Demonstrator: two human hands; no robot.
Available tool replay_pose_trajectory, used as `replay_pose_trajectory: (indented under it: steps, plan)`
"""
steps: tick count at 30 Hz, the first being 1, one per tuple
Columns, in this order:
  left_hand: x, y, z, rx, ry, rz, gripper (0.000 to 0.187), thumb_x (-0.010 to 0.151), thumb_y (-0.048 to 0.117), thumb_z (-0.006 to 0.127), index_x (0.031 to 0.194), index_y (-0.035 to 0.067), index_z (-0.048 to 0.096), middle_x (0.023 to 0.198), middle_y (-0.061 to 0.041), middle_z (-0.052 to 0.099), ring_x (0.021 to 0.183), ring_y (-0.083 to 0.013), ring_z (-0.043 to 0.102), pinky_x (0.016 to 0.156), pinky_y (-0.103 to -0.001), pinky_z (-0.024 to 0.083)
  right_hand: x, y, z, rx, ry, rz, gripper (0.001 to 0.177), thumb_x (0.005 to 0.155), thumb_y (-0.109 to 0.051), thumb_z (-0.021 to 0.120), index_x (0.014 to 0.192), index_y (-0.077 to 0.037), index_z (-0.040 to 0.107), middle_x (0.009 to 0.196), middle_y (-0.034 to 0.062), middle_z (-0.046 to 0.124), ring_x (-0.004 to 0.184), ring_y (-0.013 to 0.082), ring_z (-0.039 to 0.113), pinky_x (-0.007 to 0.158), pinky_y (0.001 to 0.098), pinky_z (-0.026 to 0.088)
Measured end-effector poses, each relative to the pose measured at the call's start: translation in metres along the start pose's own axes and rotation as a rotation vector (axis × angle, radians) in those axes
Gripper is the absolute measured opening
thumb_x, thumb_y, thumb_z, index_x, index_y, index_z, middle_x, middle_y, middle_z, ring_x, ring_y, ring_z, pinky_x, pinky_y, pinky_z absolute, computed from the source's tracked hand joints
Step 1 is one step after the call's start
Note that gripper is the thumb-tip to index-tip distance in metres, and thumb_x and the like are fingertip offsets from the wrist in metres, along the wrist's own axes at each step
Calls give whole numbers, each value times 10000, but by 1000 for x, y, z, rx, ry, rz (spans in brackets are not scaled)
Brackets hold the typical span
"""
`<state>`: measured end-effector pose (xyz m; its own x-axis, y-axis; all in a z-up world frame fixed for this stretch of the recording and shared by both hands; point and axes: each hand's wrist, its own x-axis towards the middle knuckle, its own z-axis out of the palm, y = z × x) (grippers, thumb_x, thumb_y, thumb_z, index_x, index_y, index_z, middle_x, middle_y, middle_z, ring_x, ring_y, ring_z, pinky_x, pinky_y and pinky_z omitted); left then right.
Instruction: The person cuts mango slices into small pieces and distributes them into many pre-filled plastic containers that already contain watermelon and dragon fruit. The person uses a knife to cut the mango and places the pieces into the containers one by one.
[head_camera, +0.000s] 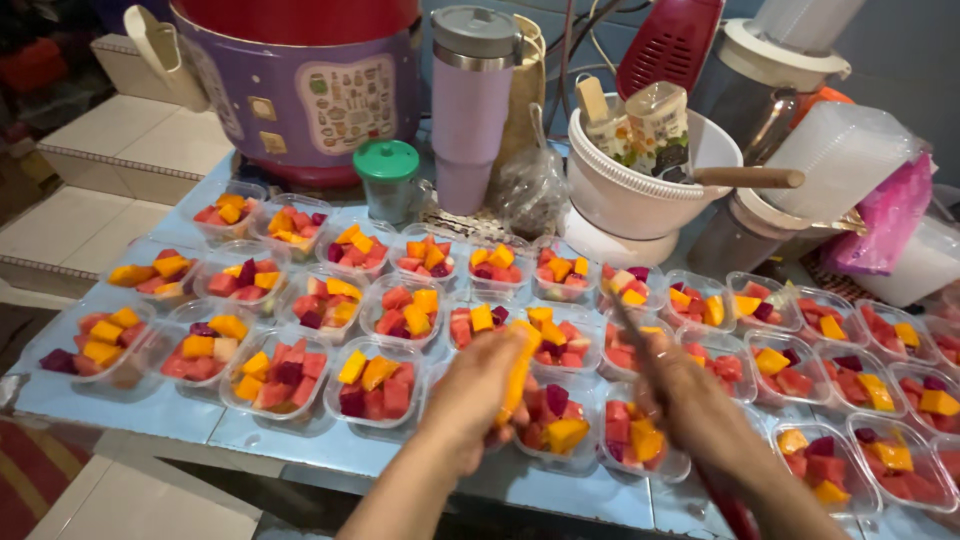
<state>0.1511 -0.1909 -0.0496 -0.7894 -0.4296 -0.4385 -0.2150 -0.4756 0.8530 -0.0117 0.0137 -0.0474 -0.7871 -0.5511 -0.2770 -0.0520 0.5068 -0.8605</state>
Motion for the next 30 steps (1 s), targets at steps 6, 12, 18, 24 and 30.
replay_pose_trajectory:
  steps: [6, 12, 18, 24, 30]
  plan:
    - [15, 21, -17, -164, 150, 21, 445, 961, 493, 502, 1181, 131, 639, 837, -67, 709, 550, -175, 602, 370, -301, 399, 24, 14, -57, -21, 255, -10, 535, 1065, -497, 353, 1181, -97, 689, 650, 38, 497, 568, 157, 409, 519, 332, 331]
    - [17, 27, -18, -212, 174, 5, 420, 980, 471, 471, 1154, 130, 642, 861, -83, 710, 586, -191, 617, 400, -315, 410, 25, -4, -63, -310, 271, -5, 413, 998, -390, 574, 1154, -39, 726, 733, 45, 593, 687, 157, 524, 641, 359, 443]
    - [19, 23, -13, -235, 132, -41, 432, 992, 470, 460, 1111, 108, 662, 855, -77, 710, 611, -191, 617, 419, -319, 425, 28, -16, -63, -383, 264, 25, 385, 1000, -371, 594, 1150, -32, 698, 754, 97, 626, 703, 189, 553, 654, 383, 460]
    - [24, 21, -9, -235, 128, -85, 415, 995, 461, 472, 1143, 110, 637, 869, -82, 704, 608, -189, 599, 416, -316, 407, 13, -10, -58, -295, 230, -5, 359, 950, -344, 632, 1163, -73, 729, 751, 37, 621, 700, 157, 551, 639, 346, 452]
    - [34, 13, 0, -182, -2, -64, 397, 1007, 433, 463, 1172, 109, 621, 853, -100, 676, 504, -168, 538, 356, -278, 356, 7, 14, -40, -79, 124, 91, 444, 1042, -457, 516, 1253, -125, 720, 685, 42, 465, 596, 187, 408, 519, 347, 332]
